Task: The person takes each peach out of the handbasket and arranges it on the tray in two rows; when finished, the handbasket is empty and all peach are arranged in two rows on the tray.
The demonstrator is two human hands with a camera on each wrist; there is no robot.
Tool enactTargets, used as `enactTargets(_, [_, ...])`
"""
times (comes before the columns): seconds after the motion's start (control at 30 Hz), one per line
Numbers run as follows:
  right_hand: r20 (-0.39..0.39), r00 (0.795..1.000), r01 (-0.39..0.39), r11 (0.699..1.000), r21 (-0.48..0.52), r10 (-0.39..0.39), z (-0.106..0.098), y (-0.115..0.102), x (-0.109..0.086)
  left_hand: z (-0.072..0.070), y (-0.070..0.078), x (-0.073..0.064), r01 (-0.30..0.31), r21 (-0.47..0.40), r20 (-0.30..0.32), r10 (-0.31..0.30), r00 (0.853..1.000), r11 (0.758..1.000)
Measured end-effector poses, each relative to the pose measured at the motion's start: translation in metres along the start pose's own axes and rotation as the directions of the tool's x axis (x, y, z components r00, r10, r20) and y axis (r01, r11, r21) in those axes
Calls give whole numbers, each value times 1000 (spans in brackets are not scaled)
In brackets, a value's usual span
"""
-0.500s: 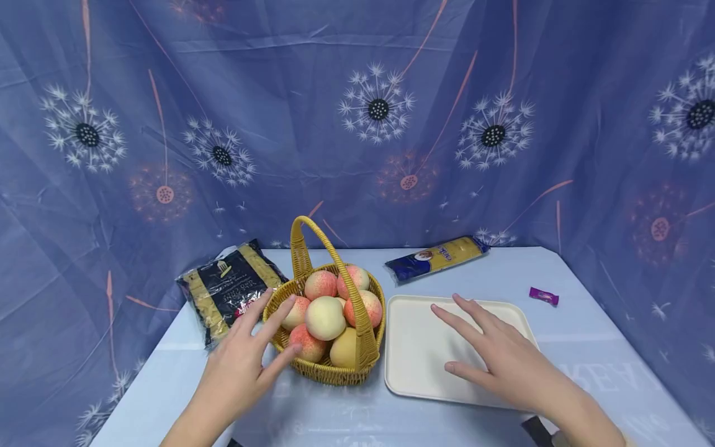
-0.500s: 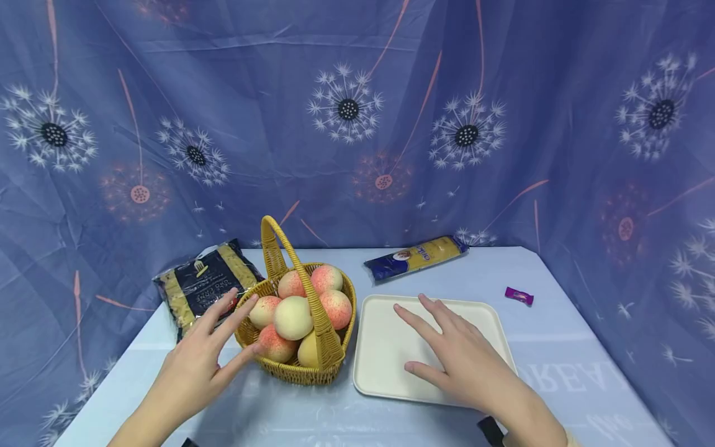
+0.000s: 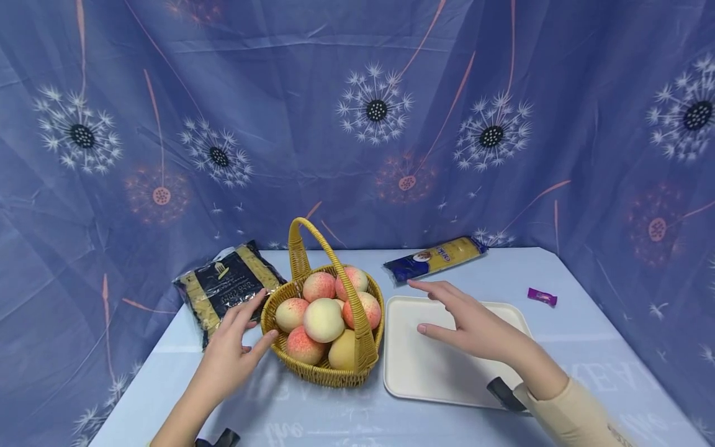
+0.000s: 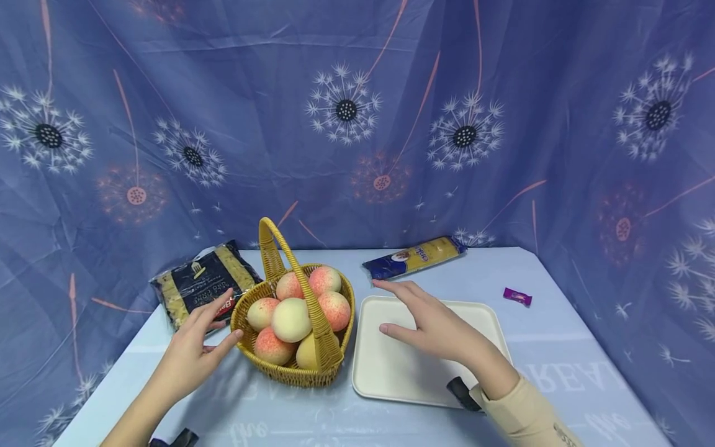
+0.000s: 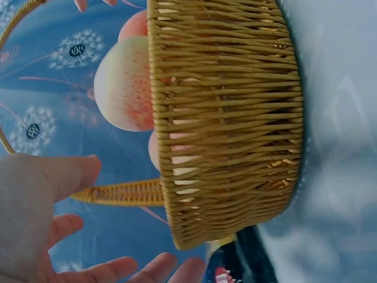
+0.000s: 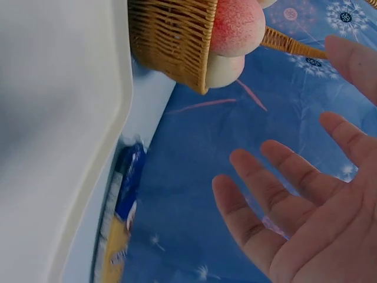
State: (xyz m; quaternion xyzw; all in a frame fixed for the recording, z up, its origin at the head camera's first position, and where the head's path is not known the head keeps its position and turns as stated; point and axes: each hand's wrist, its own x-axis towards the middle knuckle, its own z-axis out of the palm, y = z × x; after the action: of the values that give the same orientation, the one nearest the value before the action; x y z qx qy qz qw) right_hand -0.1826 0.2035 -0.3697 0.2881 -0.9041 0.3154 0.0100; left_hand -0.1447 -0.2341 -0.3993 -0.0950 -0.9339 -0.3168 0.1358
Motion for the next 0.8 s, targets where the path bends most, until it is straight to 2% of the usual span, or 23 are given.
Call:
enactTargets(0.27, [85,996,1,980,198,-18,8,3,40,4,-16,4,89,-31,48,-88,995,996])
enactTargets(0.37, [134,991,-12,961,277,-26,10,1,55,7,-21,5,145,-115,96,-135,986,983])
enactTargets(0.47, [185,982,-33,932,361,-36,12,-4,71,11,-24,7,226,-263,168,-186,968,938])
enactTargets(0.57, [235,970,-47,908,417,-58,13,-10,85,15,-26,9,310,-394,238,-230,944,865])
enactTargets(0.67, [272,959,-52,901,431,-75,13,-17,97,18,-27,11,360,-460,276,-254,927,812])
enactTargets(0.8, [312,946,-59,900,431,-87,13,-23,115,22,-29,14,394,-506,291,-279,915,767])
